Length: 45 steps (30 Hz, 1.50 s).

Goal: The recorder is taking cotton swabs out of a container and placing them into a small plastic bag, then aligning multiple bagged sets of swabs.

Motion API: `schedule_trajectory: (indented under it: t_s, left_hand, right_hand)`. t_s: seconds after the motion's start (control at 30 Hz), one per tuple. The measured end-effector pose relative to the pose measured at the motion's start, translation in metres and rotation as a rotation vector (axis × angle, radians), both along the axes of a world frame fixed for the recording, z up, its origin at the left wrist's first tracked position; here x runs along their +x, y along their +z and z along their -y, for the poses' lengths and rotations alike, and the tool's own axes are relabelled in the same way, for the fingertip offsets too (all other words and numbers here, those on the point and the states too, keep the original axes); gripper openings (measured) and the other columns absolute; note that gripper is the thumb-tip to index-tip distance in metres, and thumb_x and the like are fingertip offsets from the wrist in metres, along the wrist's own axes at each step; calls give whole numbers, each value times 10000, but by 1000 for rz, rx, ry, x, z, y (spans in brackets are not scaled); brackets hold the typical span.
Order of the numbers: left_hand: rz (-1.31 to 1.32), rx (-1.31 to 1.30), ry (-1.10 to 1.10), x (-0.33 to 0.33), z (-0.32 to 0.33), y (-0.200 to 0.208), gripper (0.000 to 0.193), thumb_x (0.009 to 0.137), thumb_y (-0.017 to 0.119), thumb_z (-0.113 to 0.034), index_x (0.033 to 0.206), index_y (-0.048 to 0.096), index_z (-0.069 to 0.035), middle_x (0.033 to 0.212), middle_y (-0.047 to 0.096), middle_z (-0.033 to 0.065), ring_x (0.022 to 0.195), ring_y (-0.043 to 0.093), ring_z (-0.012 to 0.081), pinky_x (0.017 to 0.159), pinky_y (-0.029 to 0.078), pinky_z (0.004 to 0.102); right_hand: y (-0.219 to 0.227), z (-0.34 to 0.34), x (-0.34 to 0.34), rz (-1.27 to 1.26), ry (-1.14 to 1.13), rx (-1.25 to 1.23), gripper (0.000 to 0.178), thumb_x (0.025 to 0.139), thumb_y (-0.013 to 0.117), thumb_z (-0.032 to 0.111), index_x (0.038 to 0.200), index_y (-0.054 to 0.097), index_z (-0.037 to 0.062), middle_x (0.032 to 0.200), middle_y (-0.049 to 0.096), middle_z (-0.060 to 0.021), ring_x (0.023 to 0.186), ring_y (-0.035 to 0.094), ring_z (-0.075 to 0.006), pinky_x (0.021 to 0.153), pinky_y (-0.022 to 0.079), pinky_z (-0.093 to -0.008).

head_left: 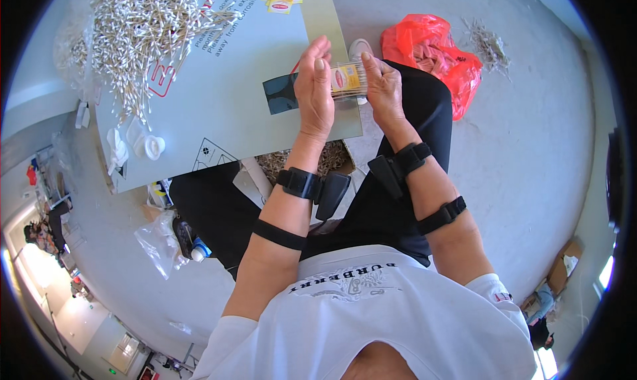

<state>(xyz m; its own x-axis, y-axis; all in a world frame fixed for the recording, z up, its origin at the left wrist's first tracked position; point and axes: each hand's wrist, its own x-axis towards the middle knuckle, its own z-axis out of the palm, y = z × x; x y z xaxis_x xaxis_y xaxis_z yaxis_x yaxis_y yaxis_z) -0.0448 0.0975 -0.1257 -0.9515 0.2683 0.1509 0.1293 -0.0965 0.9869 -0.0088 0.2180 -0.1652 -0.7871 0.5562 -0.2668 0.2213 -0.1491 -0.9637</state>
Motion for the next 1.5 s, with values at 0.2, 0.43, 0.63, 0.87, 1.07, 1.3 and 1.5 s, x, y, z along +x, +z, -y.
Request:
schedule_trajectory:
  t_s: [0.2,0.43,0.63,0.87,1.07,1.3,1.5]
  left_hand:
    - [-299,-352,-102,11,1,1,532,1009,419,-388,1350,435,21,1437,417,198,1343,388,348,1114,296,427]
    - [-733,-1017,-230,11,10,3,670,935,513,-462,1407,396,-1,1497,345,194,1418,273,338,1163,186,471]
    - [-644,-912,-300,2,19,6,762,892,529,-516,1445,355,-21,1555,239,177,1453,199,309,1173,155,483]
    - [-607,-924,411,-74,134,-11,569,784,709,-148,1294,488,-25,1341,487,197,1271,424,384,1070,326,487]
    - [-416,-1161,613,-136,206,-3,281,749,703,-85,1012,604,-83,1063,546,118,1051,493,350,899,399,501]
    - [-433,-969,343,-75,180,-1,219,723,696,-27,895,587,-106,980,540,66,970,490,306,808,378,434]
    - [-420,-825,312,-63,195,5,308,670,742,-12,932,596,-85,1024,533,54,998,487,299,833,376,433]
  right_hand:
    - [13,-2,0,95,-2,-367,435,942,598,440,740,614,55,588,506,18,479,431,-80,432,334,-275]
    - [13,-4,8,-46,31,-396,361,947,615,362,964,675,7,847,636,-1,714,585,-78,599,469,-239]
    - [15,0,9,-6,37,-347,315,957,612,296,1027,675,-6,886,650,-19,779,588,-93,692,489,-258]
    - [43,-5,8,-242,-153,1020,212,899,637,116,1075,594,6,1110,602,-97,935,578,-213,772,459,-303]
    - [69,41,-21,-212,257,620,144,846,637,11,988,613,6,991,620,-107,805,582,-183,704,474,-283]
    - [68,96,-89,-214,547,557,196,808,630,-14,1004,621,-16,927,612,-141,719,599,-205,674,491,-302]
    - [53,108,-141,-217,545,844,346,779,623,-4,1120,641,55,981,605,-153,793,627,-324,734,506,-382]
